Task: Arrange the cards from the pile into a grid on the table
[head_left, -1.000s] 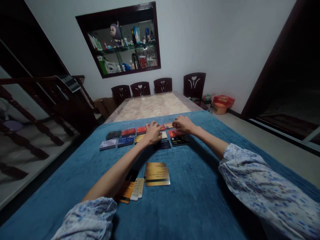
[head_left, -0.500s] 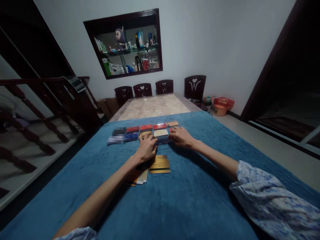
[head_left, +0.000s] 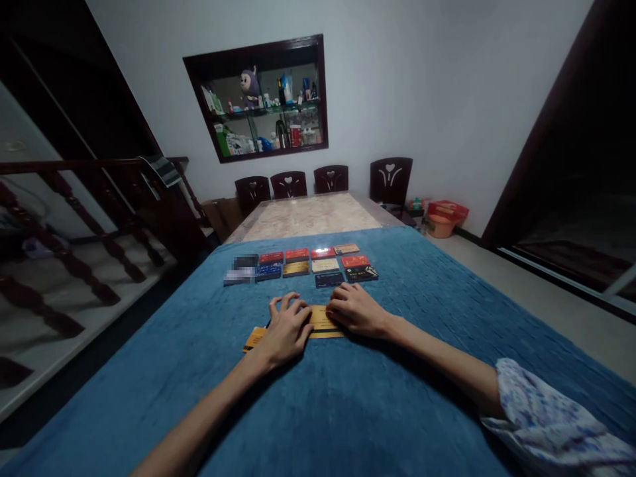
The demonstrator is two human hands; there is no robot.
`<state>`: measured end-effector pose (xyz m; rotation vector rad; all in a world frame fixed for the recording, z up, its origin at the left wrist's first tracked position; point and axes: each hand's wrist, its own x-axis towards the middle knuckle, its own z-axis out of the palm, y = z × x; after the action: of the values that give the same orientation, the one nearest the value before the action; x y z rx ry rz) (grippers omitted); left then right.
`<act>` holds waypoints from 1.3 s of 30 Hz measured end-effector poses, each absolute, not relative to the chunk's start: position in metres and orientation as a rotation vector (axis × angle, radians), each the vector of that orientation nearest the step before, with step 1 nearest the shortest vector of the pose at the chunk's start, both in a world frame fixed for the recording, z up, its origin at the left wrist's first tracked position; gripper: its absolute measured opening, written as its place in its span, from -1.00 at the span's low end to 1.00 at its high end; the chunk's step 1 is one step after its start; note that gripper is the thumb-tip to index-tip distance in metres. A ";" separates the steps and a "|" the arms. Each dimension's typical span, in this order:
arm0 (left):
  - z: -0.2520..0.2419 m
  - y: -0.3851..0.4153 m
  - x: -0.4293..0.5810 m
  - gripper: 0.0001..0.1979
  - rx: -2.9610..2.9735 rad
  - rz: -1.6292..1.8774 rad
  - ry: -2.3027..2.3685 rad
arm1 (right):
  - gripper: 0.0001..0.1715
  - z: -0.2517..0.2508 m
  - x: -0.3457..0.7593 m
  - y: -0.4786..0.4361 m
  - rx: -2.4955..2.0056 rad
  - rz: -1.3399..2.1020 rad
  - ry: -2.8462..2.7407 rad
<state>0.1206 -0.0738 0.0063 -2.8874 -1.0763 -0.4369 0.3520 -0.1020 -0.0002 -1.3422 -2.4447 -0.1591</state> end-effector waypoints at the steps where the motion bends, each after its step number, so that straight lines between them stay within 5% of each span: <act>1: 0.005 -0.076 0.119 -0.76 -2.893 -0.445 -1.062 | -0.71 -0.002 0.351 -0.105 -1.313 -0.156 -2.450; 27: 0.014 -0.085 0.110 -0.85 -3.004 -0.418 -0.663 | -0.73 -0.012 0.358 -0.121 -0.976 -0.030 -2.394; 39: 0.003 -0.074 0.110 -0.82 -2.779 -0.709 -0.392 | -0.73 -0.021 0.358 -0.116 -0.873 -0.268 -2.270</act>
<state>0.1102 -0.0744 0.0026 -2.7791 -0.3918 -0.7086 0.3578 -0.1155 -0.0215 -0.8732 -2.2699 -0.2677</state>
